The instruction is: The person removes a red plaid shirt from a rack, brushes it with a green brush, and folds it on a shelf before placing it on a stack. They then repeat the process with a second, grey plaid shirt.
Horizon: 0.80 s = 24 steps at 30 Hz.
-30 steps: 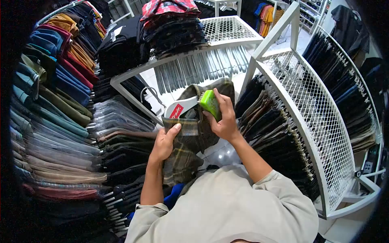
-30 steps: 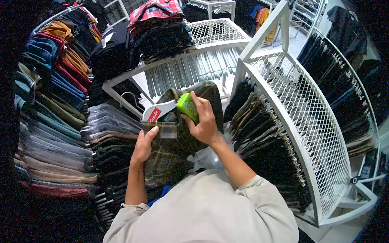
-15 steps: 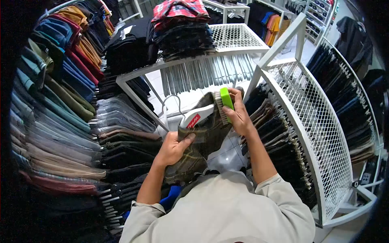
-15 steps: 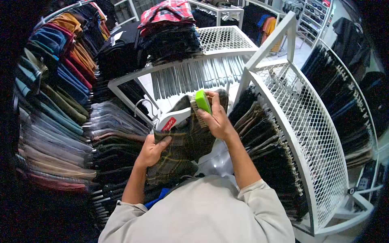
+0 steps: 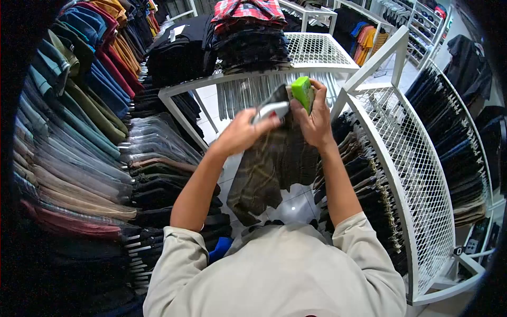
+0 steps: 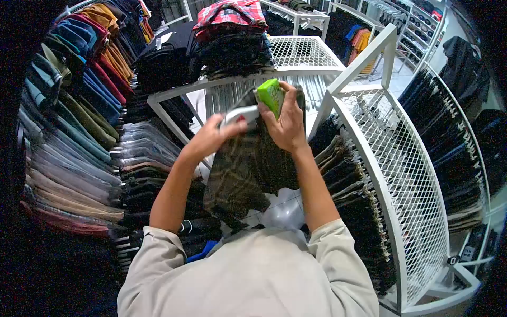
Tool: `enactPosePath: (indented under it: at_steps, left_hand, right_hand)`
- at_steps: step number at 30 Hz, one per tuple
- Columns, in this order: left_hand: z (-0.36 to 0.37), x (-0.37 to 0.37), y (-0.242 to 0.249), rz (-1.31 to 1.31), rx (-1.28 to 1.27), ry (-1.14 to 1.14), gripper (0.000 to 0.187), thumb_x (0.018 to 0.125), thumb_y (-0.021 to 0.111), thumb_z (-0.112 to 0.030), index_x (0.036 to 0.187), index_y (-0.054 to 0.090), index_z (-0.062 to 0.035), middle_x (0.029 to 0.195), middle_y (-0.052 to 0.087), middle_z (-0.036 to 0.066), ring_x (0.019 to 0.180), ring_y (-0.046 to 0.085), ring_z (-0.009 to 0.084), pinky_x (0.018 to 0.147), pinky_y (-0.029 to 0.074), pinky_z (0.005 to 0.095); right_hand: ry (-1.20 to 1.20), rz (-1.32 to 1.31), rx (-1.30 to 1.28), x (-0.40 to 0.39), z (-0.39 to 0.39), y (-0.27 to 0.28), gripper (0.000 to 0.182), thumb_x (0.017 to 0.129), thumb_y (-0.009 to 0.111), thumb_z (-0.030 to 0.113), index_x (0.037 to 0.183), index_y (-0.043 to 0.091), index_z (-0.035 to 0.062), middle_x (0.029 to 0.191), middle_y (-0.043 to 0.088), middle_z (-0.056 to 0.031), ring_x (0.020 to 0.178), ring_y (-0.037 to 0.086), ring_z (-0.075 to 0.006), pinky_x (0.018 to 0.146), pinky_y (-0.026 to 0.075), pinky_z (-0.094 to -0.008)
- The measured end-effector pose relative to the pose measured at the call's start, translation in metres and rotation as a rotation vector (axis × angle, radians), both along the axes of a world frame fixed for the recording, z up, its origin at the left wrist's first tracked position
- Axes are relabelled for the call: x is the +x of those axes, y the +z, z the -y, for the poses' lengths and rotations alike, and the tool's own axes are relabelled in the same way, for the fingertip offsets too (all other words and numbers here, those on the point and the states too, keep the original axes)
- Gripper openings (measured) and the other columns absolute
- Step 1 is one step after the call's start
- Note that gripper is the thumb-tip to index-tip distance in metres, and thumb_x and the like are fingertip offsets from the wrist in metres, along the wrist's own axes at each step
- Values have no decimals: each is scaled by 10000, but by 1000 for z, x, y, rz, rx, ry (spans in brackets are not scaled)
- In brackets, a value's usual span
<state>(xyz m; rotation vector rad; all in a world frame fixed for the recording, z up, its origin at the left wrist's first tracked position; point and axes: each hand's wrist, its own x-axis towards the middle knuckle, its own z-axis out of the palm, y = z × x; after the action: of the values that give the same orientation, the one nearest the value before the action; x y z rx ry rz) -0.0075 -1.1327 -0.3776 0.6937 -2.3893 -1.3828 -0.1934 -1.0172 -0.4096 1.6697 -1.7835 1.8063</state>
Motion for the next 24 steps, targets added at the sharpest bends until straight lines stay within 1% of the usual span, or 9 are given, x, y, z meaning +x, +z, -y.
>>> enactPosePath:
  at_steps: [2,4,5,11,13,17,19,21,24]
  left_hand:
    - [6,-15,8,-136,131,73,455,899,657,-418,1076,693,0,870,660,81,780,616,167,747,495,327]
    - [8,-27,8,-284,365,113,448,918,639,-390,1103,693,14,952,653,118,921,614,201,859,470,338]
    - [9,-31,5,-286,148,177,507,918,641,-417,1129,676,43,1056,626,148,1023,586,217,934,436,347]
    - [29,-42,7,-306,224,228,590,872,672,-497,1065,652,60,1065,588,126,1005,546,199,919,419,298]
    - [27,-42,6,-303,283,234,564,871,671,-499,1038,657,40,1033,596,109,978,547,185,893,420,287]
    - [11,-49,4,-341,274,97,479,887,662,-474,989,674,-6,920,604,43,896,551,145,832,425,277]
    - [24,-62,-13,-329,339,-45,458,920,644,-371,1158,680,18,1093,656,72,992,593,153,945,428,280]
    - [36,-68,-19,-435,325,135,418,929,642,-395,1060,699,-2,949,656,42,877,567,129,803,443,283]
    - [36,-45,-1,-462,448,164,427,926,639,-362,1126,710,8,1031,698,50,931,613,132,858,470,276]
  right_hand:
    - [-201,-85,-136,5,8,-12,528,980,641,287,1345,425,-27,1204,539,-196,1075,555,-255,947,441,-382]
    - [-179,-83,-157,36,3,-15,541,914,700,180,1346,450,-28,1255,521,-218,1164,530,-337,1028,407,-414]
    - [-150,-116,-189,51,2,-28,575,862,743,143,1337,464,-23,1261,520,-227,1190,521,-382,1045,404,-437]
    - [379,-207,192,116,-80,-101,700,701,805,27,1349,541,31,1266,582,-169,1199,551,-363,1035,456,-460]
    - [216,-140,-17,100,-76,-91,716,662,823,3,1328,559,34,1289,597,-185,1192,575,-358,1025,469,-447]
    - [-143,27,-188,56,-27,-29,553,797,763,68,1307,558,11,1288,593,-213,1154,592,-384,1011,458,-432]
    - [-124,43,-216,53,-4,-33,580,796,777,48,1327,546,10,1231,600,-170,1139,600,-308,986,464,-399]
    - [26,-220,-231,73,-17,-49,630,733,757,20,1334,572,51,1268,615,-172,1148,601,-356,1007,475,-449]
    - [507,-304,112,113,-62,-80,655,696,768,23,1326,596,78,1258,637,-129,1149,609,-317,1018,481,-444]
